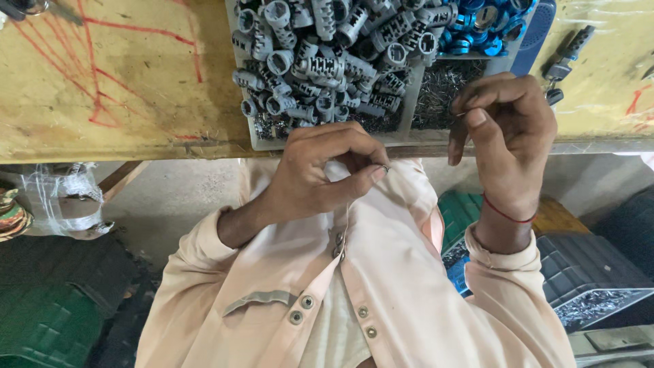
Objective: The person sits at a workbench and assembles small lock components by hand. They pick small metal pins and springs from a compartment tray, insert them into gray lock bodies, press blue caps onto the assemblies, and place finished units aside, repeating the cycle.
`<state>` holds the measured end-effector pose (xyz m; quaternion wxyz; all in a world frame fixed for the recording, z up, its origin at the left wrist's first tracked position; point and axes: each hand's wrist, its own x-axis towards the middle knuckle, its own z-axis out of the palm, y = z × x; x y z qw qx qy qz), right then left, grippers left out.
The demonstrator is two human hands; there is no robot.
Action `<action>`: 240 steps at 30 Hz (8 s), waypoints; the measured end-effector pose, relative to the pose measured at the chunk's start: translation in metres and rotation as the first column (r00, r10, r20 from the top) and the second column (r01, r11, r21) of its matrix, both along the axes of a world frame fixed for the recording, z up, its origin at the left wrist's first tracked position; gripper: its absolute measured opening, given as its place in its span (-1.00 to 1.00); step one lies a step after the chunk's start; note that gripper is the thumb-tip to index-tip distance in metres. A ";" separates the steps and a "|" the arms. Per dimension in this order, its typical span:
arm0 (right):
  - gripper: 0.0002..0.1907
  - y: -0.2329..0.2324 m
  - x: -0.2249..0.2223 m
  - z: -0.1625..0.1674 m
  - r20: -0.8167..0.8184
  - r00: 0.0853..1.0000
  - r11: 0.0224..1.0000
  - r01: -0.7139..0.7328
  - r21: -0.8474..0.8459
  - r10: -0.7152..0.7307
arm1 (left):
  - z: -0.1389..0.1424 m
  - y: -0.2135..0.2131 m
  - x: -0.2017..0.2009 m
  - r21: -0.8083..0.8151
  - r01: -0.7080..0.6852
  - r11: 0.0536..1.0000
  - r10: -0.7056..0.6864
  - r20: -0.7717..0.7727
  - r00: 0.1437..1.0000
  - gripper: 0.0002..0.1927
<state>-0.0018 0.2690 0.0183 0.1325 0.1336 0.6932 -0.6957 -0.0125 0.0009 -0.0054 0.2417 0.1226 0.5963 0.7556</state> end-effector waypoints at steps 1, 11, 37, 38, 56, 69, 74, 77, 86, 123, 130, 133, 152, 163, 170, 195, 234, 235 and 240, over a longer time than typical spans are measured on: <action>-0.89 -0.001 0.000 -0.001 -0.018 1.000 1.000 0.001 0.001 -0.001 | 0.000 0.000 0.000 0.001 -0.001 1.000 0.001 0.001 1.000 -0.90; -0.68 -0.009 0.005 0.012 -0.085 0.996 0.989 -0.010 0.149 0.023 | 0.004 -0.011 0.003 -0.011 -0.008 1.000 0.008 -0.025 1.000 -0.89; -0.69 -0.038 -0.063 0.085 -0.696 0.472 0.376 -0.876 -0.303 0.540 | 0.007 -0.023 0.011 0.092 -0.056 0.994 0.059 -0.032 0.998 -0.88; -0.68 -0.042 -0.066 0.088 -0.695 0.472 0.379 -0.876 -0.299 0.543 | 0.008 -0.023 0.012 0.099 -0.059 0.993 0.061 -0.011 0.998 -0.88; -0.70 -0.045 -0.060 0.090 -0.722 0.554 0.305 -0.832 -0.463 0.415 | 0.010 -0.014 0.010 0.020 -0.015 1.000 0.018 -0.117 0.993 -0.86; -0.83 -0.048 -0.023 0.062 -0.446 0.891 0.982 0.006 0.187 0.079 | 0.011 -0.014 0.009 0.121 -0.028 0.992 0.028 0.004 1.000 -0.92; -0.68 -0.046 0.012 0.016 -0.133 0.952 0.948 -0.291 -0.130 0.274 | 0.007 0.005 0.008 0.234 -0.037 0.972 -0.031 0.282 0.959 -0.91; -0.71 -0.043 0.034 -0.008 0.021 0.991 0.950 -0.117 -0.291 0.128 | 0.007 0.007 0.007 0.273 -0.012 0.962 -0.090 0.360 0.929 -0.91; -0.88 -0.021 -0.013 0.045 -0.074 0.932 0.787 -0.254 0.562 0.354 | 0.002 -0.014 0.007 0.065 -0.066 0.996 0.070 -0.066 0.995 -0.90; -0.89 -0.009 -0.027 0.029 0.205 0.697 0.046 -0.324 0.945 0.687 | -0.007 -0.013 0.014 0.129 -0.078 0.989 0.063 0.117 0.991 -0.93; -0.85 -0.014 -0.028 0.018 0.192 0.665 0.074 -0.350 0.934 0.722 | 0.001 -0.004 0.009 0.050 -0.053 0.997 0.051 0.041 0.998 -0.91; -0.88 -0.012 -0.029 0.022 0.124 0.737 0.201 -0.336 0.920 0.665 | 0.002 -0.002 0.009 0.013 -0.066 0.998 0.066 0.012 0.998 -0.91; -0.80 -0.044 0.011 0.028 -0.209 0.891 0.838 -0.267 0.476 0.402 | 0.009 0.009 0.010 -0.049 -0.063 0.997 0.067 0.091 0.994 -0.84; -0.82 -0.046 0.013 0.024 -0.229 0.885 0.851 -0.275 0.447 0.406 | 0.013 0.008 0.013 -0.073 -0.101 0.992 0.103 0.027 0.994 -0.85; -0.77 -0.048 0.030 0.004 -0.418 0.752 0.742 -0.138 0.655 0.509 | 0.007 0.003 0.015 0.014 -0.067 0.998 0.063 0.171 0.983 -0.86; -0.74 -0.067 -0.028 0.017 -0.198 0.729 0.649 -0.409 0.641 0.655 | 0.001 -0.006 0.032 0.006 -0.036 0.999 0.036 -0.023 0.999 -0.92; -0.84 -0.019 -0.063 0.022 -0.251 0.863 0.483 0.009 0.876 0.439 | 0.002 0.007 0.020 -0.107 -0.201 0.974 0.157 -0.326 0.932 -0.77; -0.84 -0.013 -0.064 0.015 -0.286 0.853 0.500 0.034 0.865 0.437 | 0.001 0.006 0.019 -0.093 -0.150 0.984 0.114 -0.314 0.943 -0.77; -0.86 0.005 -0.061 0.001 -0.330 0.927 0.862 0.013 0.507 0.180 | -0.003 0.011 0.015 -0.035 -0.160 0.987 0.142 -0.304 0.942 -0.78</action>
